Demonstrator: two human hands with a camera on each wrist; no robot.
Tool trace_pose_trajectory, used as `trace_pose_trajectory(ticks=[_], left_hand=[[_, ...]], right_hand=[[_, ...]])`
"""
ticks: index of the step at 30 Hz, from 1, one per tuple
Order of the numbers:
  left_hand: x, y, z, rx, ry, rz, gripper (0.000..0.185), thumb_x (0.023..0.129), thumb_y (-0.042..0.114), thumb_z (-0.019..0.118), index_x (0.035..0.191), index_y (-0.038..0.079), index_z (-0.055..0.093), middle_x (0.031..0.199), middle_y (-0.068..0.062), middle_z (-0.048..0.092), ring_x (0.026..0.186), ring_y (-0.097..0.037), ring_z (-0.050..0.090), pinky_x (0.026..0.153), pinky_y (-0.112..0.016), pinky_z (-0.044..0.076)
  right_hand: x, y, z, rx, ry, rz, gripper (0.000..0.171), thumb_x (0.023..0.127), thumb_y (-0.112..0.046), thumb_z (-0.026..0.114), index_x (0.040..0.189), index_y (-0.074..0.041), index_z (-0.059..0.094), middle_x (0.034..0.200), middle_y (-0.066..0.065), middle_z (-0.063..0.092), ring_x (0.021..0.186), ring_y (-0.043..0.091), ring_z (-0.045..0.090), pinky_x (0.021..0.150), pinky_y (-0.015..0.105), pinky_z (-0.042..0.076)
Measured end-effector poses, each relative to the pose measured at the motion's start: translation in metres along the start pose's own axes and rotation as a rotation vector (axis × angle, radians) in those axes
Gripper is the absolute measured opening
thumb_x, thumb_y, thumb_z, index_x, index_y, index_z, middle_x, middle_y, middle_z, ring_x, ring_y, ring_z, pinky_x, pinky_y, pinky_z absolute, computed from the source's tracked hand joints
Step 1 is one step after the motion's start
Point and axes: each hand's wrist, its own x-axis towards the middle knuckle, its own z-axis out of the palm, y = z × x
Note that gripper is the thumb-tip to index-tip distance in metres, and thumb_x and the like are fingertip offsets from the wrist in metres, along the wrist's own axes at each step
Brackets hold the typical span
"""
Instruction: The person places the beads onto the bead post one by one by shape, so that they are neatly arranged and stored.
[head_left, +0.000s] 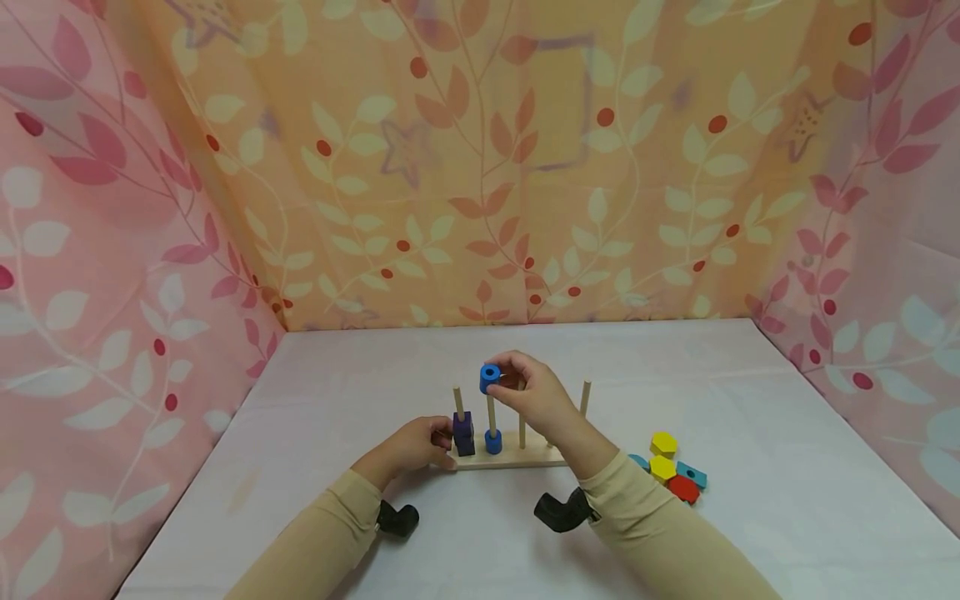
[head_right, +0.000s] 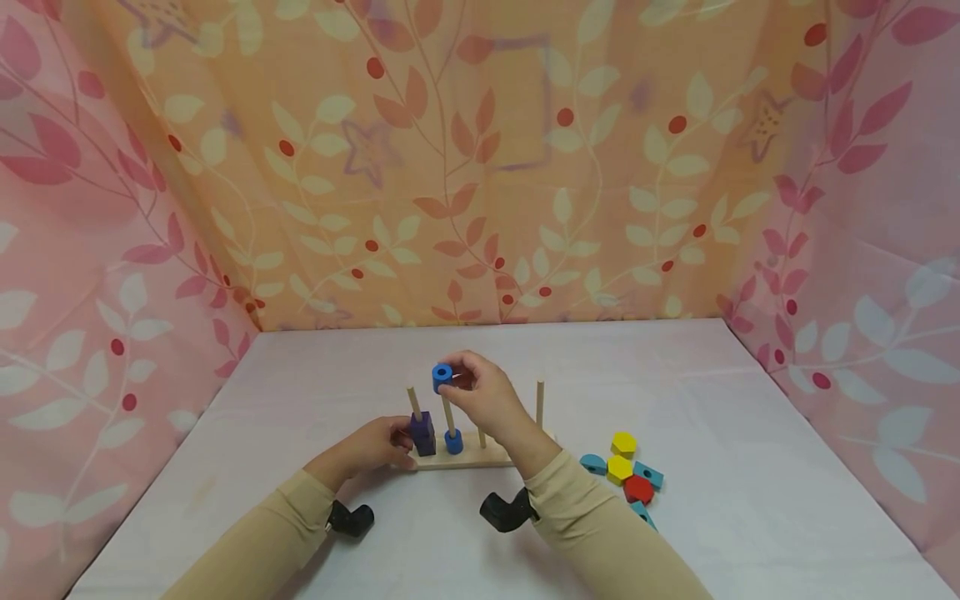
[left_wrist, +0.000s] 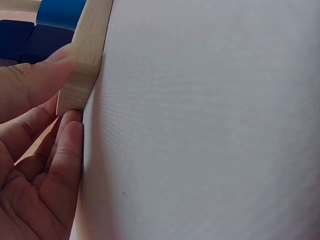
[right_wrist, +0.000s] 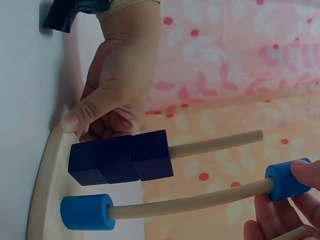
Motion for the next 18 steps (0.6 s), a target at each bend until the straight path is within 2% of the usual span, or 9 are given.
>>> trace_pose_trajectory(ticks=[5, 11, 18], left_hand=[[0.001, 0.000, 0.000, 0.002, 0.002, 0.002, 0.039, 0.066, 0.007, 0.079, 0.100, 0.011, 0.060, 0.087, -0.003, 0.057, 0.081, -0.018, 0.050, 0.067, -0.029, 0.042], [0.002, -0.003, 0.000, 0.009, 0.003, 0.006, 0.038, 0.066, 0.007, 0.079, 0.099, 0.011, 0.060, 0.087, -0.003, 0.057, 0.081, -0.018, 0.050, 0.069, -0.030, 0.042], [0.002, -0.003, 0.001, 0.002, 0.006, -0.009, 0.039, 0.066, 0.007, 0.080, 0.100, 0.011, 0.060, 0.087, -0.003, 0.057, 0.081, -0.018, 0.050, 0.068, -0.029, 0.042]], right_hand=[[-0.001, 0.003, 0.004, -0.015, 0.042, 0.072, 0.039, 0.082, -0.004, 0.065, 0.118, -0.010, 0.053, 0.102, 0.008, 0.059, 0.088, 0.019, 0.057, 0.078, 0.031, 0.048], [-0.003, 0.009, 0.009, -0.019, 0.091, 0.105, 0.057, 0.081, -0.003, 0.067, 0.131, -0.012, 0.042, 0.102, 0.008, 0.058, 0.088, 0.018, 0.056, 0.078, 0.032, 0.048], [-0.006, 0.023, 0.014, 0.017, 0.102, 0.132, 0.058, 0.081, -0.003, 0.067, 0.131, -0.011, 0.039, 0.103, 0.009, 0.058, 0.088, 0.018, 0.056, 0.080, 0.032, 0.048]])
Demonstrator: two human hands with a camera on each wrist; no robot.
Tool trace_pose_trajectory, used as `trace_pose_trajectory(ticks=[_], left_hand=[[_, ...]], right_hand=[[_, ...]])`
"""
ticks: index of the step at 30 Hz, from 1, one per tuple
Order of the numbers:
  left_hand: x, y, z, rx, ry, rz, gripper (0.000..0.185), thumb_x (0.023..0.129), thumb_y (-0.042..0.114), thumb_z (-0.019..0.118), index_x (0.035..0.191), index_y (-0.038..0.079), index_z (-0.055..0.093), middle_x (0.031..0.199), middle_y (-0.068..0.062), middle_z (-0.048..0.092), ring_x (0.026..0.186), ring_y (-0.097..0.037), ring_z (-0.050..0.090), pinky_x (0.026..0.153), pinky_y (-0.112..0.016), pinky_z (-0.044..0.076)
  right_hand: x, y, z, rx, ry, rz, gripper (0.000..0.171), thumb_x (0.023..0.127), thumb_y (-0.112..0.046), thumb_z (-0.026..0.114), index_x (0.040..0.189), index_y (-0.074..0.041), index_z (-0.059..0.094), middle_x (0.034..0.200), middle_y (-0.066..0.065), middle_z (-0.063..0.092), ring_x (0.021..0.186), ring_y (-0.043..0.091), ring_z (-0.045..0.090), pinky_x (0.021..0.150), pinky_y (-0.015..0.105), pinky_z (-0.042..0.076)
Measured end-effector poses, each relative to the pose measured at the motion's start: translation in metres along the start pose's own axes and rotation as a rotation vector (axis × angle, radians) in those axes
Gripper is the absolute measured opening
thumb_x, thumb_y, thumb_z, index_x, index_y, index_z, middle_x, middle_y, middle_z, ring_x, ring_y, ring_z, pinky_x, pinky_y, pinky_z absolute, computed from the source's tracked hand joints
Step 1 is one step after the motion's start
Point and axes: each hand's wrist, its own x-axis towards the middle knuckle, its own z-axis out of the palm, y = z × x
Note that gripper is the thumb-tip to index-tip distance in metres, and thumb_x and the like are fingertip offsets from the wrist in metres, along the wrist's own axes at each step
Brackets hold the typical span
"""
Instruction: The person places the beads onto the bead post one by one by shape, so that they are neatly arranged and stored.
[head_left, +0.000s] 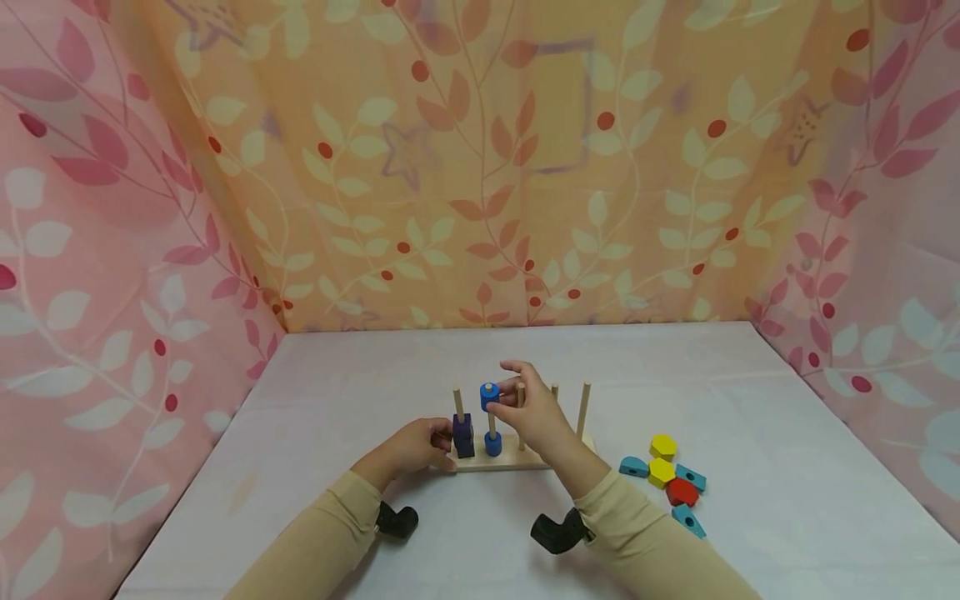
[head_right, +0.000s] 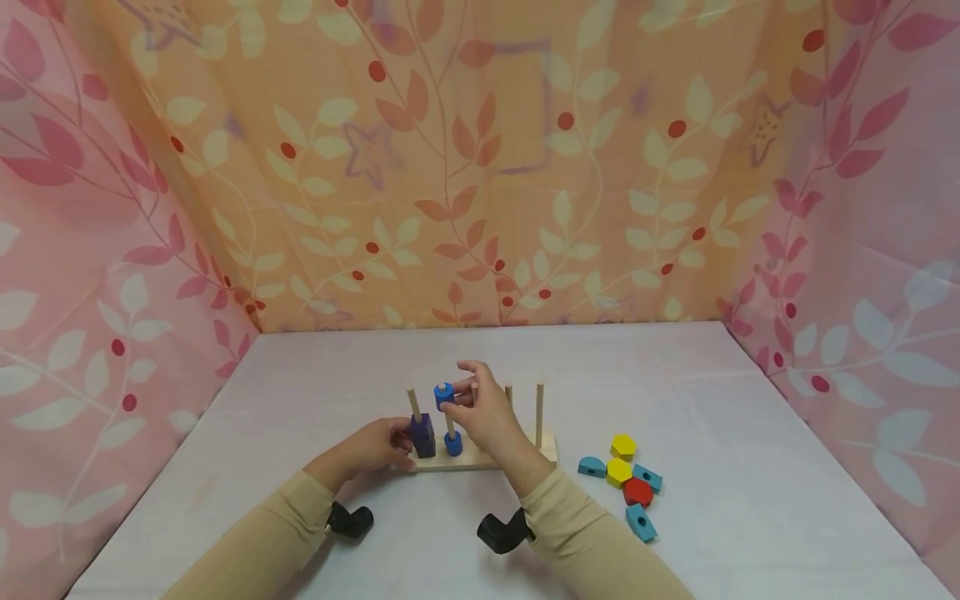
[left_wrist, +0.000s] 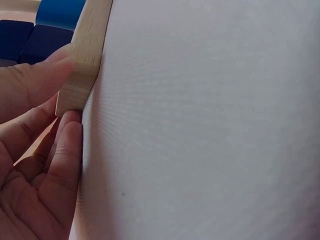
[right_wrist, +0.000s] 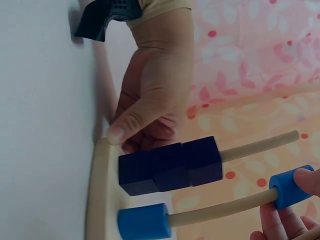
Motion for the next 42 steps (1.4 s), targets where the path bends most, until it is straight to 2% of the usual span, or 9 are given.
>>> trace_pose_trajectory(ticks=[7, 11, 17, 23, 29, 33, 42], left_hand=[[-0.001, 0.000, 0.000, -0.015, 0.000, 0.010, 0.040, 0.064, 0.006, 0.081, 0.098, 0.010, 0.060, 0.086, -0.004, 0.056, 0.081, -0.018, 0.050, 0.066, -0.029, 0.042], [-0.001, 0.002, -0.001, -0.009, -0.001, 0.018, 0.039, 0.065, 0.006, 0.080, 0.098, 0.010, 0.060, 0.086, -0.003, 0.056, 0.081, -0.018, 0.050, 0.066, -0.029, 0.042], [-0.001, 0.003, -0.001, 0.001, -0.001, 0.034, 0.038, 0.065, 0.006, 0.080, 0.096, 0.010, 0.059, 0.084, -0.002, 0.056, 0.080, -0.017, 0.050, 0.066, -0.028, 0.042], [-0.001, 0.000, 0.000, 0.001, -0.002, 0.048, 0.038, 0.063, 0.006, 0.081, 0.094, 0.009, 0.059, 0.082, -0.002, 0.056, 0.078, -0.016, 0.050, 0.065, -0.028, 0.041], [0.001, -0.002, 0.000, -0.010, -0.003, 0.072, 0.038, 0.063, 0.004, 0.081, 0.094, 0.008, 0.059, 0.082, -0.002, 0.056, 0.077, -0.015, 0.050, 0.064, -0.028, 0.041], [0.002, -0.002, -0.001, -0.011, -0.005, 0.086, 0.037, 0.062, 0.003, 0.080, 0.093, 0.007, 0.059, 0.082, -0.002, 0.057, 0.077, -0.015, 0.051, 0.064, -0.028, 0.042], [0.000, 0.000, 0.000, -0.008, -0.007, 0.071, 0.038, 0.063, 0.003, 0.081, 0.094, 0.007, 0.060, 0.083, -0.002, 0.057, 0.078, -0.015, 0.051, 0.065, -0.027, 0.042]], right_hand=[[-0.003, 0.018, 0.006, 0.007, 0.008, 0.009, 0.043, 0.080, -0.001, 0.067, 0.119, -0.006, 0.048, 0.101, 0.009, 0.059, 0.088, 0.019, 0.058, 0.080, 0.032, 0.048], [-0.008, 0.018, 0.008, -0.003, 0.019, 0.012, 0.033, 0.080, -0.001, 0.067, 0.110, -0.001, 0.052, 0.099, 0.011, 0.059, 0.089, 0.021, 0.059, 0.081, 0.035, 0.047], [-0.004, 0.040, 0.010, -0.045, 0.037, 0.047, 0.027, 0.078, -0.005, 0.071, 0.100, -0.003, 0.056, 0.095, 0.008, 0.063, 0.091, 0.022, 0.061, 0.084, 0.039, 0.045], [-0.005, 0.051, 0.012, -0.064, 0.016, 0.062, 0.026, 0.078, -0.004, 0.070, 0.099, -0.004, 0.055, 0.096, 0.007, 0.061, 0.097, 0.025, 0.060, 0.087, 0.042, 0.043], [-0.006, 0.060, 0.013, -0.064, -0.011, 0.057, 0.028, 0.077, -0.002, 0.070, 0.100, 0.000, 0.053, 0.096, 0.009, 0.061, 0.093, 0.025, 0.060, 0.081, 0.036, 0.047], [-0.007, 0.061, 0.013, -0.047, -0.015, 0.054, 0.028, 0.077, 0.001, 0.069, 0.100, 0.001, 0.052, 0.096, 0.011, 0.061, 0.090, 0.025, 0.061, 0.079, 0.034, 0.048], [-0.009, 0.061, 0.014, -0.013, -0.024, 0.043, 0.029, 0.077, 0.002, 0.068, 0.101, 0.003, 0.052, 0.096, 0.014, 0.060, 0.090, 0.026, 0.060, 0.079, 0.034, 0.048]])
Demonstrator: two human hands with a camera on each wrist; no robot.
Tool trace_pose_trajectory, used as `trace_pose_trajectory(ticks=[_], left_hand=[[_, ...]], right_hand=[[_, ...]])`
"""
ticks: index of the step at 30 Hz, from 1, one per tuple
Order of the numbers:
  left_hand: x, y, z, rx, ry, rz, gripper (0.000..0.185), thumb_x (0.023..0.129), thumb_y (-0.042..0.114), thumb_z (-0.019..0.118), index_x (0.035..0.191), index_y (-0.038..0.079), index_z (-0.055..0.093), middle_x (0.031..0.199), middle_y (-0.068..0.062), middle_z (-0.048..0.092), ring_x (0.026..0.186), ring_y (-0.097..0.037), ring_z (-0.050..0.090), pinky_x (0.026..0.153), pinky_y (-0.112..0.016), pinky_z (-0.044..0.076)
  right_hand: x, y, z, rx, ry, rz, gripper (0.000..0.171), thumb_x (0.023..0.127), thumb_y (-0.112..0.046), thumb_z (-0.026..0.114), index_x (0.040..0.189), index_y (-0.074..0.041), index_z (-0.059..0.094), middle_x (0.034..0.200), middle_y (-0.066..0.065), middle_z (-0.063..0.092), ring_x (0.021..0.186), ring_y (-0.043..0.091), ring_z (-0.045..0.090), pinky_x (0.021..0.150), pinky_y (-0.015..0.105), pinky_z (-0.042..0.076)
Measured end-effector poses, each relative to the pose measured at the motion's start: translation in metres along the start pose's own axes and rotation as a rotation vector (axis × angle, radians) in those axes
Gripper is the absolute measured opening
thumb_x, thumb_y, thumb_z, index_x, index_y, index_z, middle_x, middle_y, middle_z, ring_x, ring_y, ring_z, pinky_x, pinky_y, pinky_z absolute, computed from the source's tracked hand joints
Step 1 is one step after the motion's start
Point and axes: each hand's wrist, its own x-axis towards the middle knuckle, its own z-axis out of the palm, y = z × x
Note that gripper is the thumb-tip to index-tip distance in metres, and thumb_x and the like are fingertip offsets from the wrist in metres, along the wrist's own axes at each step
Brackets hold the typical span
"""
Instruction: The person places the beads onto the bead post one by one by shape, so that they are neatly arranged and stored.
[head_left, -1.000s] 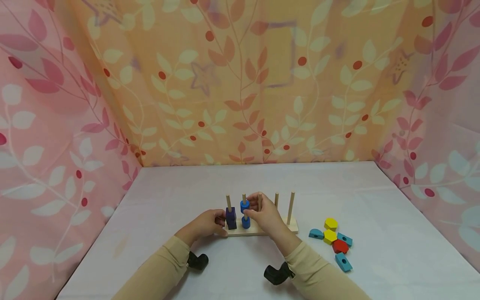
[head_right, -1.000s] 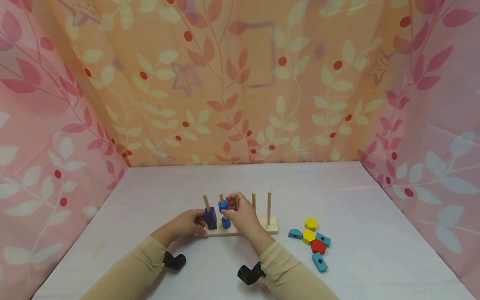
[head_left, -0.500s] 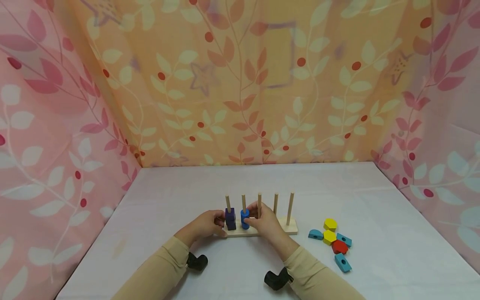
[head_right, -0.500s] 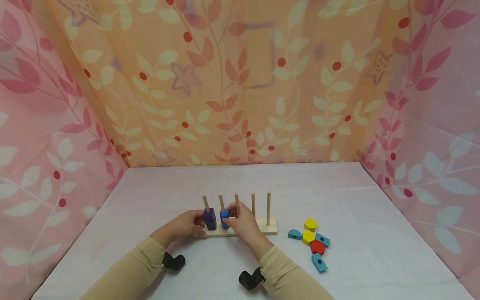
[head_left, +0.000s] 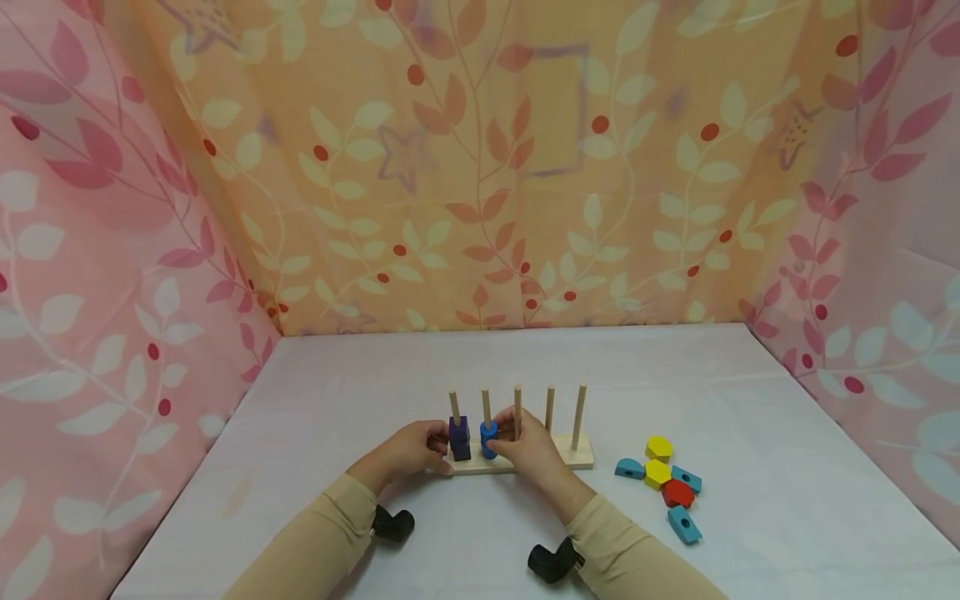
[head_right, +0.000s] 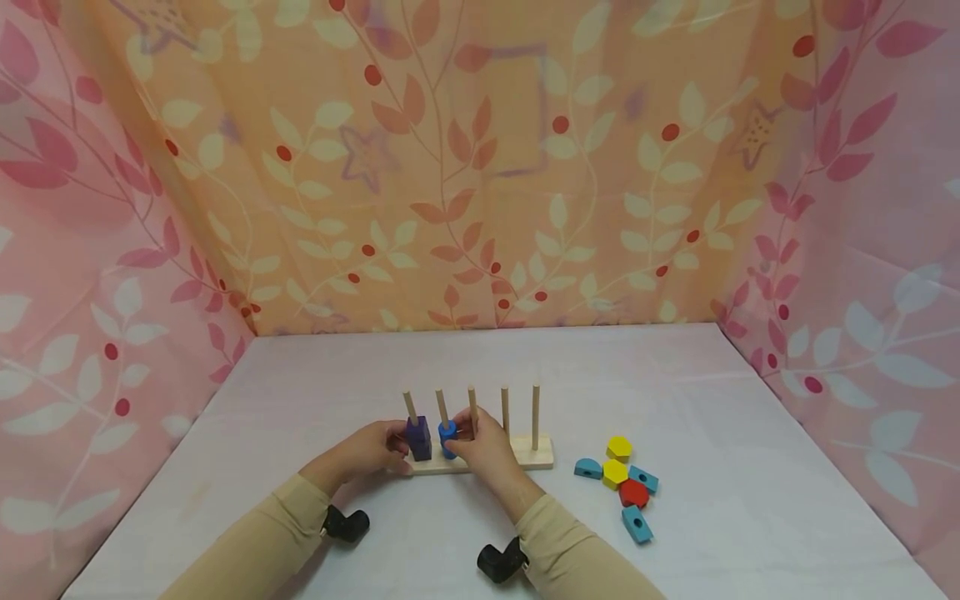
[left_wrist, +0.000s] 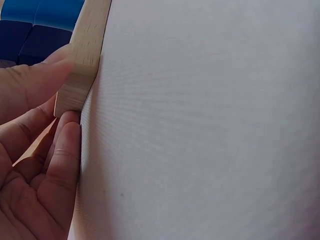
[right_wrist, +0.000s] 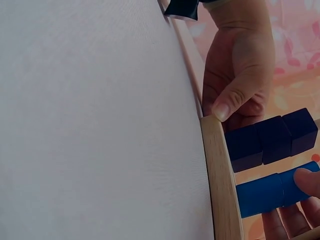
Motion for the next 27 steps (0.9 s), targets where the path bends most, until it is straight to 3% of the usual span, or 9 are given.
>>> trace_pose_trajectory(ticks=[7, 18, 27], left_hand=[[0.000, 0.000, -0.001, 0.011, 0.003, -0.006, 0.038, 0.063, 0.004, 0.080, 0.095, 0.008, 0.060, 0.085, -0.001, 0.058, 0.080, -0.015, 0.052, 0.065, -0.027, 0.042], [0.000, 0.000, 0.000, 0.000, -0.001, -0.013, 0.038, 0.063, 0.004, 0.080, 0.095, 0.008, 0.059, 0.084, -0.002, 0.057, 0.079, -0.016, 0.051, 0.065, -0.028, 0.042], [-0.001, 0.002, -0.001, -0.008, -0.009, -0.024, 0.038, 0.064, 0.005, 0.080, 0.095, 0.008, 0.059, 0.084, -0.003, 0.056, 0.080, -0.017, 0.050, 0.066, -0.028, 0.041]], right_hand=[[0.002, 0.004, -0.002, -0.045, -0.031, 0.003, 0.033, 0.077, 0.001, 0.068, 0.105, 0.002, 0.051, 0.098, 0.011, 0.059, 0.092, 0.023, 0.059, 0.082, 0.035, 0.047], [-0.008, -0.004, -0.015, -0.091, -0.073, -0.038, 0.043, 0.079, -0.003, 0.068, 0.117, 0.002, 0.049, 0.110, 0.018, 0.059, 0.103, 0.034, 0.058, 0.087, 0.041, 0.045], [-0.017, -0.012, -0.027, -0.099, -0.083, -0.031, 0.051, 0.081, -0.003, 0.066, 0.127, -0.004, 0.047, 0.123, 0.015, 0.055, 0.118, 0.033, 0.048, 0.098, 0.045, 0.034]])
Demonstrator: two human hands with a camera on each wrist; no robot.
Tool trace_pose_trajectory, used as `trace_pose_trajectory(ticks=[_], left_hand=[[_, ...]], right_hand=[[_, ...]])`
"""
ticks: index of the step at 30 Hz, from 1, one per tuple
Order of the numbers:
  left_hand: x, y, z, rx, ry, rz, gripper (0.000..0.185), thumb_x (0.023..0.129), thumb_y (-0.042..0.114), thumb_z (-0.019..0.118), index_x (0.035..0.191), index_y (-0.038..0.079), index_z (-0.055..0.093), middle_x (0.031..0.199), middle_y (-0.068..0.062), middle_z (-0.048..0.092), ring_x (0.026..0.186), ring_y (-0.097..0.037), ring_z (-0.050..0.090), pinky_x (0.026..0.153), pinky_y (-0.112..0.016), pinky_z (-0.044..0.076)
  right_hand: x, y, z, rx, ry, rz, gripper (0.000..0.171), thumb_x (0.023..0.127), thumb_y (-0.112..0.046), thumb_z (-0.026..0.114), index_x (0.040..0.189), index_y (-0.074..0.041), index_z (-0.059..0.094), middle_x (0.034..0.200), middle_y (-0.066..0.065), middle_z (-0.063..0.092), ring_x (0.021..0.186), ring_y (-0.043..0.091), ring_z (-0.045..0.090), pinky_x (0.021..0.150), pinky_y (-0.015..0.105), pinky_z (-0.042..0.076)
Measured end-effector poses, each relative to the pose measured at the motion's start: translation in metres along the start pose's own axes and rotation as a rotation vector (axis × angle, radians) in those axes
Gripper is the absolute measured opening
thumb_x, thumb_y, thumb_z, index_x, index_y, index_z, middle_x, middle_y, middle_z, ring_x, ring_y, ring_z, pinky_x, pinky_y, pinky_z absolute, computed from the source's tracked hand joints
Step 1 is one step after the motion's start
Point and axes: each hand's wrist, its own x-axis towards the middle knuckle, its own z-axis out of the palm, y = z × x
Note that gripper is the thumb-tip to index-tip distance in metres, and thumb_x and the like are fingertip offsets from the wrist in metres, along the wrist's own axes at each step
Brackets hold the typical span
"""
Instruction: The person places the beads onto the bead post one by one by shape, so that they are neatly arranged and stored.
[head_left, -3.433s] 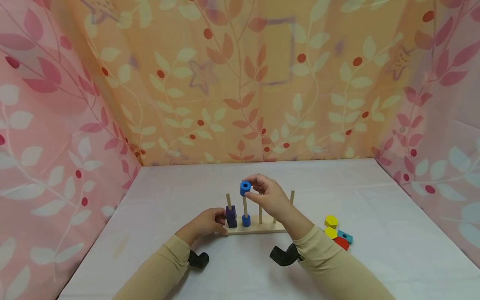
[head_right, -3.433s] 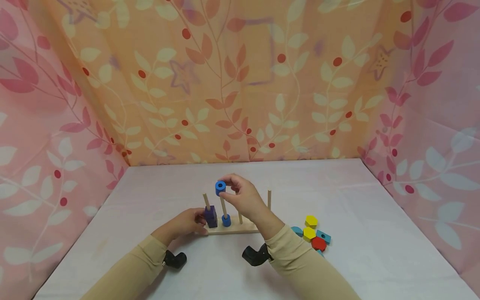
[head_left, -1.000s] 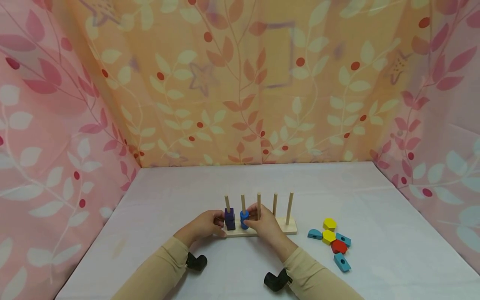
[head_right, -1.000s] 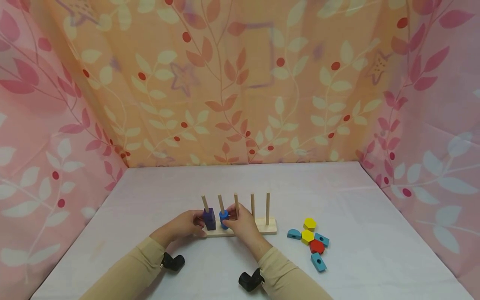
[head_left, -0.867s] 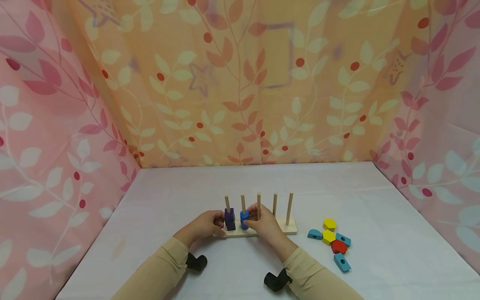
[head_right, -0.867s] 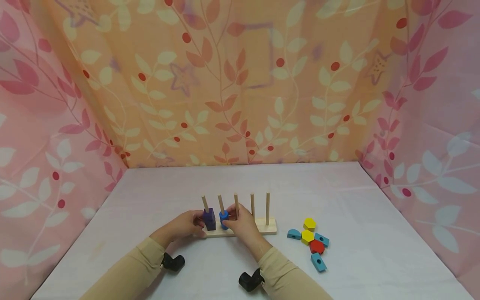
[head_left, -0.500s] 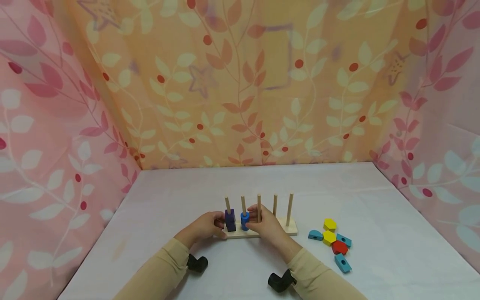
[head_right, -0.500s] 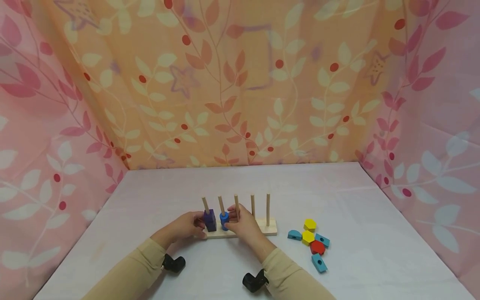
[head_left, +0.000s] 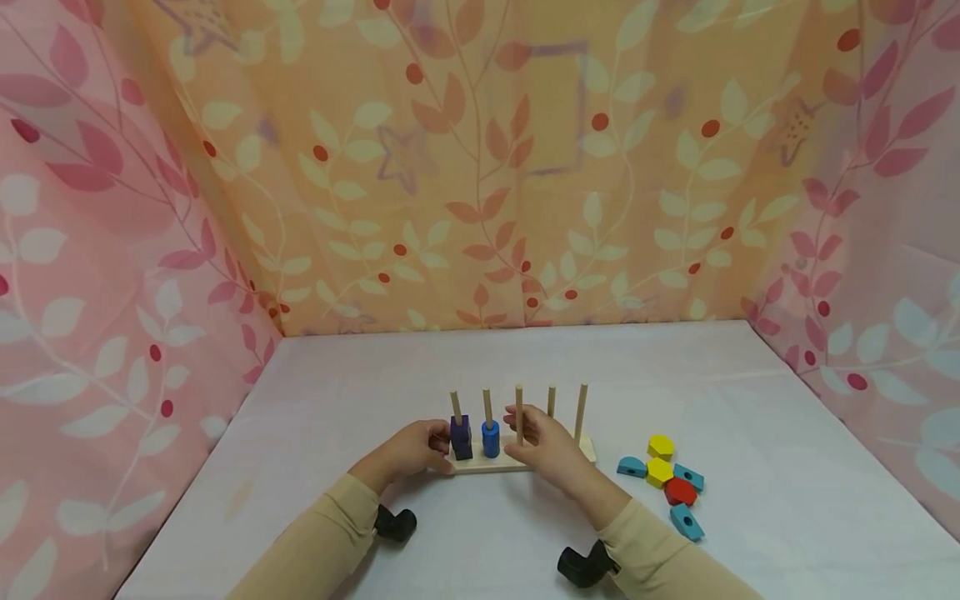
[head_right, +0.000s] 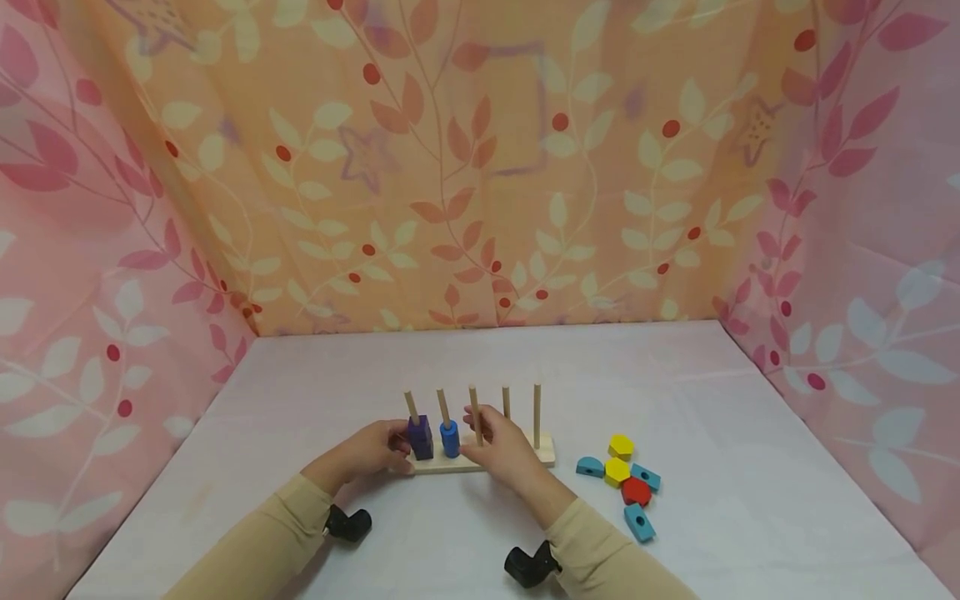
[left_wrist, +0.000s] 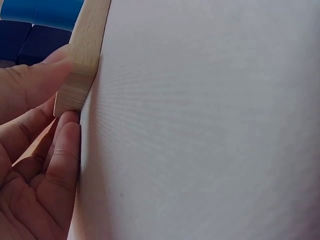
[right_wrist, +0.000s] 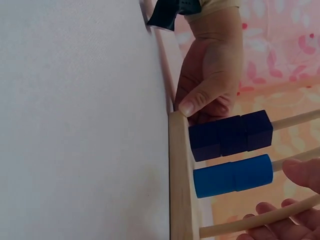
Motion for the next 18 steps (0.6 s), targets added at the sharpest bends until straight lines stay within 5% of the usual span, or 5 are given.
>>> trace_pose_trajectory(ticks=[18], left_hand=[[0.003, -0.005, 0.000, 0.010, 0.007, 0.014, 0.038, 0.064, 0.005, 0.080, 0.094, 0.008, 0.059, 0.083, -0.002, 0.055, 0.079, -0.016, 0.050, 0.065, -0.028, 0.042]], right_hand=[[-0.022, -0.011, -0.027, -0.058, -0.054, -0.024, 0.054, 0.082, -0.008, 0.066, 0.131, -0.003, 0.045, 0.126, 0.016, 0.053, 0.117, 0.030, 0.049, 0.097, 0.044, 0.036]])
